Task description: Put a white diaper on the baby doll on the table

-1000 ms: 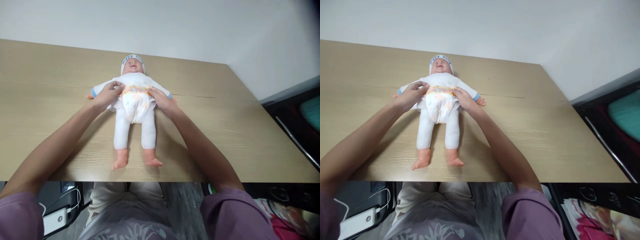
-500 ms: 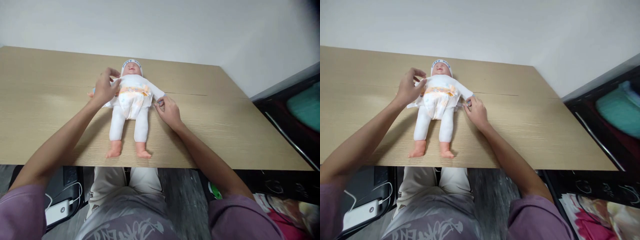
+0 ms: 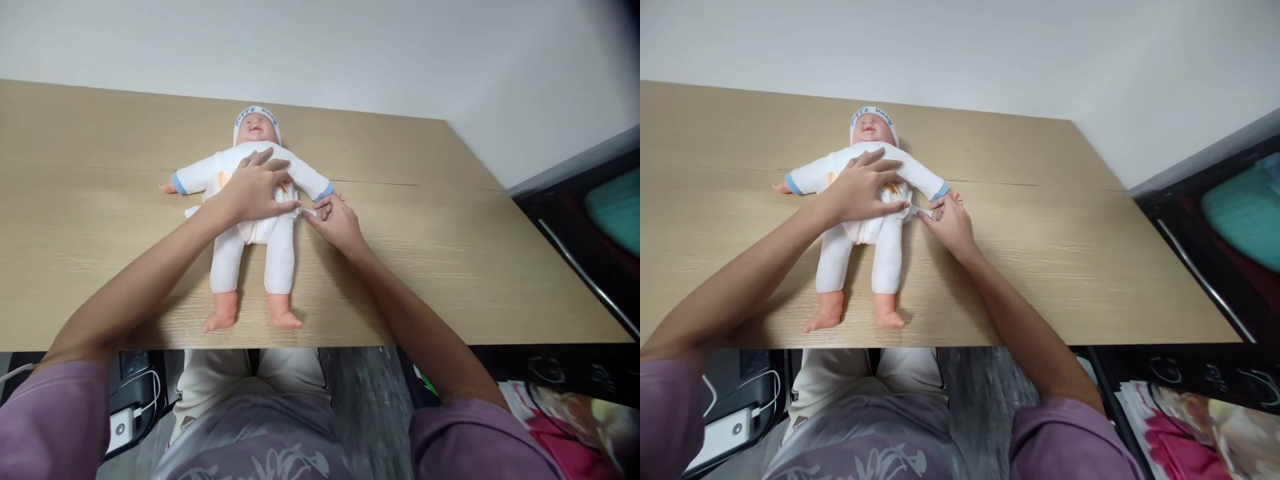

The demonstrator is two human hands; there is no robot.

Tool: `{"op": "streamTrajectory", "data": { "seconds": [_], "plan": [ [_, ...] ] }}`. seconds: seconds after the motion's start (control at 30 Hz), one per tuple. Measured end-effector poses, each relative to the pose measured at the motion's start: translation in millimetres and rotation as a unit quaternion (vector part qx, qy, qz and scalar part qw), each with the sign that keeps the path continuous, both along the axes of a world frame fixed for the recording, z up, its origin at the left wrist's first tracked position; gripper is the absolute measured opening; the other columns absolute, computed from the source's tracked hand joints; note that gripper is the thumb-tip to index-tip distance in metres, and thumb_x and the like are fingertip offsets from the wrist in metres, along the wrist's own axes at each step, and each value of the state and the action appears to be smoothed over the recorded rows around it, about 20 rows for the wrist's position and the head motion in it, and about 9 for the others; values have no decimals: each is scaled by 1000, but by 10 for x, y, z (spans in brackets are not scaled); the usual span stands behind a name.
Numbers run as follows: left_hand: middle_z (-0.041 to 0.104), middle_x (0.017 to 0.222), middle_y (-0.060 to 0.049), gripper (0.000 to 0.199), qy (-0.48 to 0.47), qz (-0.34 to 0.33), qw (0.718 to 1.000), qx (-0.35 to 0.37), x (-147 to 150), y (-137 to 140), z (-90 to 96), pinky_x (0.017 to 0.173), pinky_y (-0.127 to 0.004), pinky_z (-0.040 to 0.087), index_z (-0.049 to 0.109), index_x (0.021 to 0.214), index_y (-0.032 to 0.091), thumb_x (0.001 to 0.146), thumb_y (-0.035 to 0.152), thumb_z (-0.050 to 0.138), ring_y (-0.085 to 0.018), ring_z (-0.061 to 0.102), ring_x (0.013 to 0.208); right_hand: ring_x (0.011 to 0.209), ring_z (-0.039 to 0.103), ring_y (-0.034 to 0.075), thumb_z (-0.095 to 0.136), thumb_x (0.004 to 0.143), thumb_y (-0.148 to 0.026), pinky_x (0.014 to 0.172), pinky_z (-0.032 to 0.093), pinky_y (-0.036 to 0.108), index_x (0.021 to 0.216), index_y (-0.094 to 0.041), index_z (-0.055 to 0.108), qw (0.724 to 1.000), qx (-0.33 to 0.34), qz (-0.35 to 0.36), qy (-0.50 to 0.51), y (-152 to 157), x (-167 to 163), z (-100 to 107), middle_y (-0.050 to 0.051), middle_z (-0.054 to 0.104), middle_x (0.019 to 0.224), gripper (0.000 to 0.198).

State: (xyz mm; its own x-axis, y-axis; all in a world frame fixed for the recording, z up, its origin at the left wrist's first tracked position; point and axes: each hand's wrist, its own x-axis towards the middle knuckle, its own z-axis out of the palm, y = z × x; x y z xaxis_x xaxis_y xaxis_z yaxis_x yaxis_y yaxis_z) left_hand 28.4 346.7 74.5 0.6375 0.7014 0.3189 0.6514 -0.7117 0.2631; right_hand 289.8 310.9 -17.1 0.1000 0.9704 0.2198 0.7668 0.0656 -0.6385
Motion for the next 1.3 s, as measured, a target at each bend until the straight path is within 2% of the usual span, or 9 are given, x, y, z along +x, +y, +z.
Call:
{"op": "streamTrajectory", "data": {
  "seconds": [0.2,0.4,0.57,0.7,0.8,0.93,1.03,1.17,1.3],
  "plan": [
    [62,174,-11,60,-19,11,1000,-5,1,-23,-50,144,-78,21,82,143,30,91,59,88,-55,35,174,74,63,26,88,86,-64,75,45,40,81,-28,64,997,-81,10,15,-34,-3,90,1,68,74,44],
    [61,176,-13,65,-14,20,1000,-6,10,-38,-42,144,-78,20,81,147,28,92,60,87,-55,33,176,70,48,21,70,91,-74,69,38,37,72,-28,56,983,-40,102,144,-54,23,156,-1,50,68,52],
    [62,175,-15,67,-4,24,1000,7,15,-75,-32,143,-78,25,79,150,24,91,57,86,-55,38,174,67,36,18,71,89,-78,66,34,36,74,-29,51,959,-52,145,239,40,-52,418,-4,40,69,56],
    [65,172,-17,72,-8,31,999,11,24,-81,-36,142,-76,29,74,155,21,90,51,84,-55,38,174,70,43,19,69,92,-72,70,39,37,77,-28,51,954,-38,201,217,263,-429,578,-3,46,74,49],
    [67,168,-18,79,-22,41,999,9,30,-76,-42,141,-74,32,67,160,19,87,44,84,-54,41,172,78,52,21,62,96,-68,75,45,38,80,-29,48,964,-7,187,188,394,-720,557,0,52,78,45],
    [69,166,-18,82,-30,46,998,3,35,-76,-61,141,-72,31,63,162,21,88,48,84,-54,40,173,84,61,23,61,101,-57,82,55,39,93,-30,52,971,65,148,177,258,-831,448,1,61,88,29],
    [68,167,-19,78,-31,52,998,5,37,-75,-79,143,-70,29,62,164,19,91,44,79,-52,39,174,112,72,30,59,108,-54,104,61,47,120,-29,65,970,149,151,117,8,-742,370,9,76,119,28],
    [62,172,-22,90,-30,45,998,-18,34,-48,-81,144,-72,26,54,170,17,89,44,82,-52,36,176,164,56,37,45,118,-53,139,42,63,162,-28,63,934,231,268,43,-161,-608,268,16,65,170,53],
    [60,173,-22,100,-63,13,997,-43,-42,4,-15,142,-73,31,49,173,19,85,46,87,-53,39,174,175,45,34,42,121,-57,147,35,62,176,-25,53,915,222,334,44,-111,-547,216,14,56,182,65]
  ]
}}
